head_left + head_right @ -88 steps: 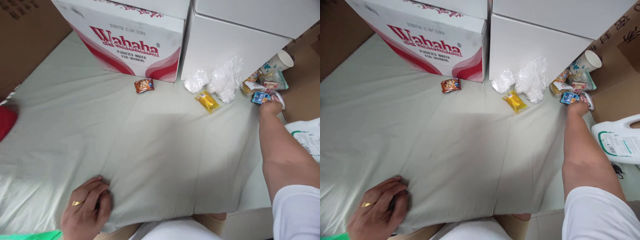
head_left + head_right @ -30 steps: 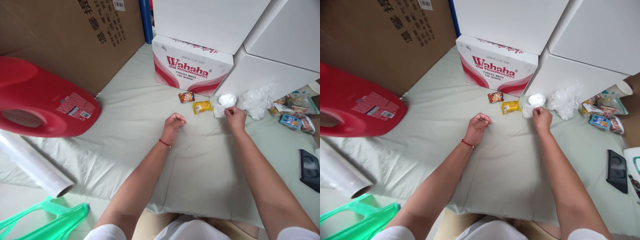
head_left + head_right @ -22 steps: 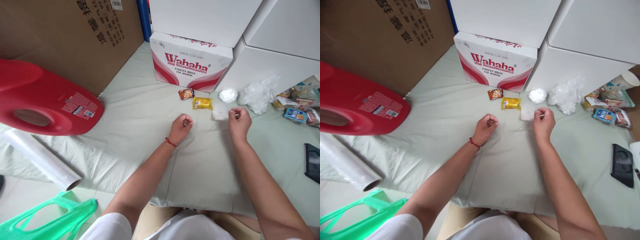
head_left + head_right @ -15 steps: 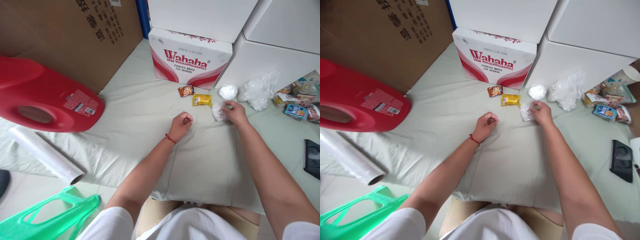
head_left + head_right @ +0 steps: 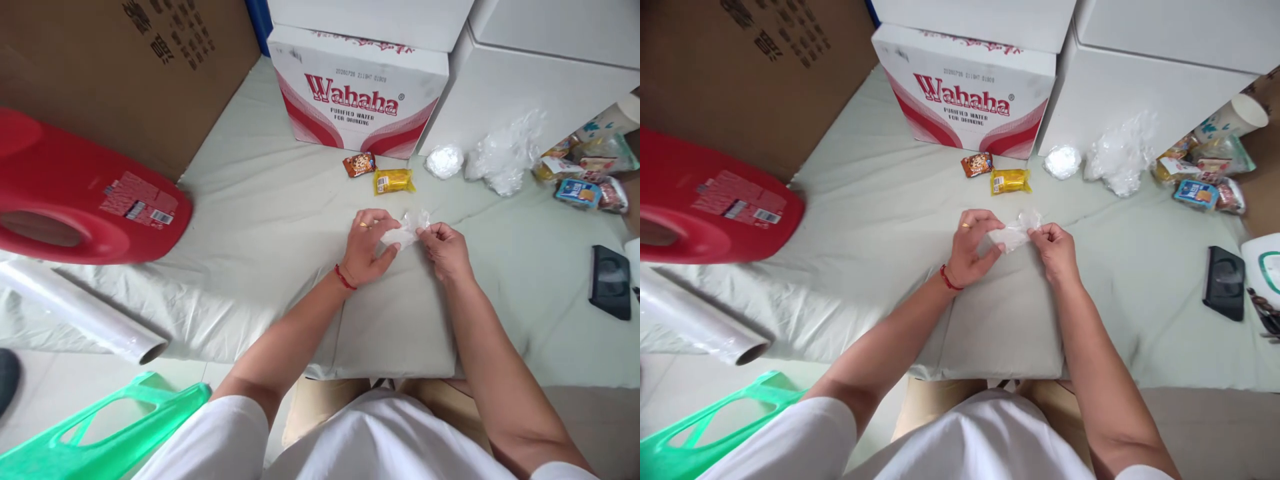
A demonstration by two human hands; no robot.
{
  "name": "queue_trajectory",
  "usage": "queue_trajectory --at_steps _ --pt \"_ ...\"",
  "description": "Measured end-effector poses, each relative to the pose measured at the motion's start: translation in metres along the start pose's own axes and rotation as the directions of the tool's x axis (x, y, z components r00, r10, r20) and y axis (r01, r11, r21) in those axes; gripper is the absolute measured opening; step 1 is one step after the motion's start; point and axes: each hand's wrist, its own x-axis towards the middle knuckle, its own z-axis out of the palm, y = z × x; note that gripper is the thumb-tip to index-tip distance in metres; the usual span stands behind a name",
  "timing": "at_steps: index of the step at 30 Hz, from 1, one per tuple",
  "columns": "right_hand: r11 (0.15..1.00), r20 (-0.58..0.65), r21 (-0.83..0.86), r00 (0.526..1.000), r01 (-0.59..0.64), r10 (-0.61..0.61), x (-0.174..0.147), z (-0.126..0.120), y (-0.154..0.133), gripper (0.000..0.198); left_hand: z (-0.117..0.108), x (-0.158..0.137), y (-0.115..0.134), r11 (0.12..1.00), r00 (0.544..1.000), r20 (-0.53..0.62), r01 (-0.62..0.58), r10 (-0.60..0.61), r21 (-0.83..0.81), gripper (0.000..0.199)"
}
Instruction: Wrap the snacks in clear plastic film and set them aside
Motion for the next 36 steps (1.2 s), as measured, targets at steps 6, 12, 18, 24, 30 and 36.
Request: queue_trajectory --at_steps 6,12,18,24,30,36 --pt "0.99 0.068 0.141 0.998 -0.008 -0.002 -0.005 -0.002 0.001 0.048 0.009 -0.003 -0.017 0.998 0.96 0.276 0.042 -0.052 0.04 0.045" --pt "0.973 0.051 0.227 0.997 0.044 -0.057 -0.008 -0.004 0.006 0.049 0.008 -0.001 -0.026 0.994 0.948 0.3 0.105 -0.109 0.028 0.021" --pt "0.973 0.052 0.21 0.993 0.095 -0.108 -0.006 -0.009 0.01 0.05 0.009 -0.001 -0.027 0.984 0.94 0.292 0.166 -0.176 0.061 0.005" --pt "0.979 0.141 -0.052 0.972 0.199 -0.191 -0.008 -0.001 0.021 0.09 0.009 -0.001 -0.022 0.98 0.959 0.21 0.199 -0.192 -0.015 0.007" --pt "0.981 0.041 0.179 0.995 0.078 -0.086 -0.008 -0.004 0.015 0.061 0.002 0.005 -0.028 0.82 0.903 0.054 0.41 -0.426 -0.398 0.019" --pt "0.953 0.074 0.301 0.996 0.026 -0.051 -0.009 -0.011 0.004 0.038 -0.005 0.012 -0.03 0.569 0.805 0.096 0.493 -0.586 -0.659 0.022"
